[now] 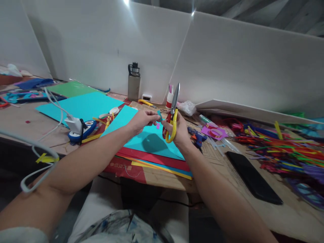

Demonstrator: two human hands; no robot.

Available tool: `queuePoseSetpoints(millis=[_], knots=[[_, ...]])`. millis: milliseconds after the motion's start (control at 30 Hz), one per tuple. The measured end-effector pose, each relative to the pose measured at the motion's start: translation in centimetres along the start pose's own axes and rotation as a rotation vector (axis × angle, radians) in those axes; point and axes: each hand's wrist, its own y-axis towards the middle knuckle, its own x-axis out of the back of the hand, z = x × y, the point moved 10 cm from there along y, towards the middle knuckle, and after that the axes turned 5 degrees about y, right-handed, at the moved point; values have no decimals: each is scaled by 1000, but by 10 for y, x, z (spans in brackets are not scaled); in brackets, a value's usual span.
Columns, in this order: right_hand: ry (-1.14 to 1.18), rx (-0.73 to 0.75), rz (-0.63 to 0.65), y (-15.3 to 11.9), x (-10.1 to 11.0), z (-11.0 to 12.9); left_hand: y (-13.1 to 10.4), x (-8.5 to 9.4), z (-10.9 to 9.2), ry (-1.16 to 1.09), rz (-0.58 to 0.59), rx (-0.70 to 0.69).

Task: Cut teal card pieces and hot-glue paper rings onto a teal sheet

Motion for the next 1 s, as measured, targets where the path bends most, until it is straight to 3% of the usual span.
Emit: queuePoseSetpoints(millis=[233,500,767,1000], knots=[[37,13,19,-1,-2,0,0,-1,-1,2,13,29],[-93,41,72,-1,-1,3,9,12,2,-261,-18,68],[-406,-109,124,-3,-1,-10,7,44,3,-401,-265,119],[-436,-132,231,-9,-14,-13,5,48,5,-552,-347,156]])
